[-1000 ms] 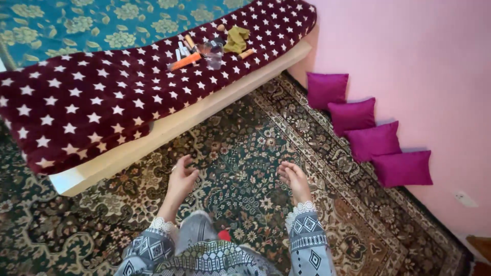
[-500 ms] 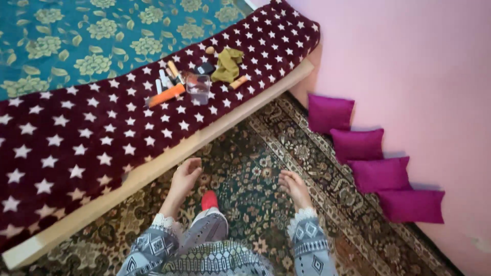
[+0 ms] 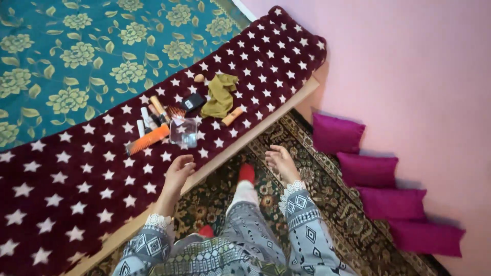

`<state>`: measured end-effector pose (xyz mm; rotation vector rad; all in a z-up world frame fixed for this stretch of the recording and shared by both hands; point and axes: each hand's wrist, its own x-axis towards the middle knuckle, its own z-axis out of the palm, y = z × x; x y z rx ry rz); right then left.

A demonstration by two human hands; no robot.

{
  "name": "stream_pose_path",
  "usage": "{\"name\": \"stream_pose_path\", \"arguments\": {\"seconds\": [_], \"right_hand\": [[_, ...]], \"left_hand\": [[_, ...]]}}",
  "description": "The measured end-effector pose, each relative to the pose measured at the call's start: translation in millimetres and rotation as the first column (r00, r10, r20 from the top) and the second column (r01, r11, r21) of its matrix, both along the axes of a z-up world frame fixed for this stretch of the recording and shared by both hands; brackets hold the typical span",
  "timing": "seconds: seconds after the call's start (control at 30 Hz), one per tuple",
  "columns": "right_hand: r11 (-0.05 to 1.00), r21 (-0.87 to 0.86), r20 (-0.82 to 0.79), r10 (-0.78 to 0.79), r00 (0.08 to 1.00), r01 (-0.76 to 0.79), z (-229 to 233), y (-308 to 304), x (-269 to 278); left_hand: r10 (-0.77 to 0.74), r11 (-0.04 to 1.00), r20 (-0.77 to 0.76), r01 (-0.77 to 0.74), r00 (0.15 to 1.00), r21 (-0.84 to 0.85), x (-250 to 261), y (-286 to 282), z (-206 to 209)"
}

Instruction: Cleaning various makeup and cosmetic items with a cloth and organizing them.

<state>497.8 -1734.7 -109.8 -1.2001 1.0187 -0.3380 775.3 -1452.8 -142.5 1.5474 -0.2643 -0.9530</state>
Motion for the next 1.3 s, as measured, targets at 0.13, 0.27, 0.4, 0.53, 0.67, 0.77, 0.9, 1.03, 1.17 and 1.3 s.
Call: {"name": "stream_pose_path", "arguments": {"seconds": [0.13, 0.27, 0.4, 0.53, 0.67, 0.77, 0.9, 1.03, 1.17, 1.3], "right_hand": [[0.996, 0.017, -0.020, 0.084, 0.996, -0.083, -55, -86, 66], [0.958, -0.099, -0.074, 0.264, 0.962, -0.271, -138, -171, 153], [0.887, -0.141, -0.298, 0.385, 0.873, -0.440, -173, -211, 233], [0.664, -0.335, -0.450, 0.510, 0.733, -0.668, -212, -239, 305], [0.602, -0.352, -0.518, 0.512, 0.685, -0.717, -270, -237, 383], [0.347, -0.300, -0.745, 0.496, 0.445, -0.889, -230, -225, 441], [0.188, -0.193, -0.838, 0.479, 0.261, -0.963, -250, -221, 451], [0.232, -0.356, -0.728, 0.539, 0.425, -0.905, -384, -251, 412], [0.738, -0.372, -0.221, 0.519, 0.826, -0.563, -253, -251, 418], [0.886, -0.072, 0.250, 0.460, 0.852, -0.457, -56, -211, 383]], "left_hand": [[0.136, 0.987, -0.044, -0.132, 0.990, 0.086, 30, -48, -60], [0.300, 0.923, 0.144, -0.325, 0.943, 0.205, 56, -94, -138], [0.215, 0.787, 0.505, -0.454, 0.836, 0.417, 56, -138, -145], [0.158, 0.708, 0.539, -0.475, 0.828, 0.523, 63, -171, -164], [0.120, 0.629, 0.389, -0.373, 0.913, 0.682, 56, -179, -176], [0.143, 0.607, 0.379, -0.383, 0.914, 0.696, 67, -198, -131], [0.513, 0.702, 0.235, -0.561, 0.825, 0.439, 63, -194, -99], [0.802, 0.595, -0.063, -0.783, 0.594, 0.182, 72, -197, -36], [0.879, 0.384, -0.335, -0.920, 0.341, 0.072, 89, -210, 7], [0.840, 0.289, -0.470, -0.957, 0.270, -0.033, 92, -227, 13]]}}
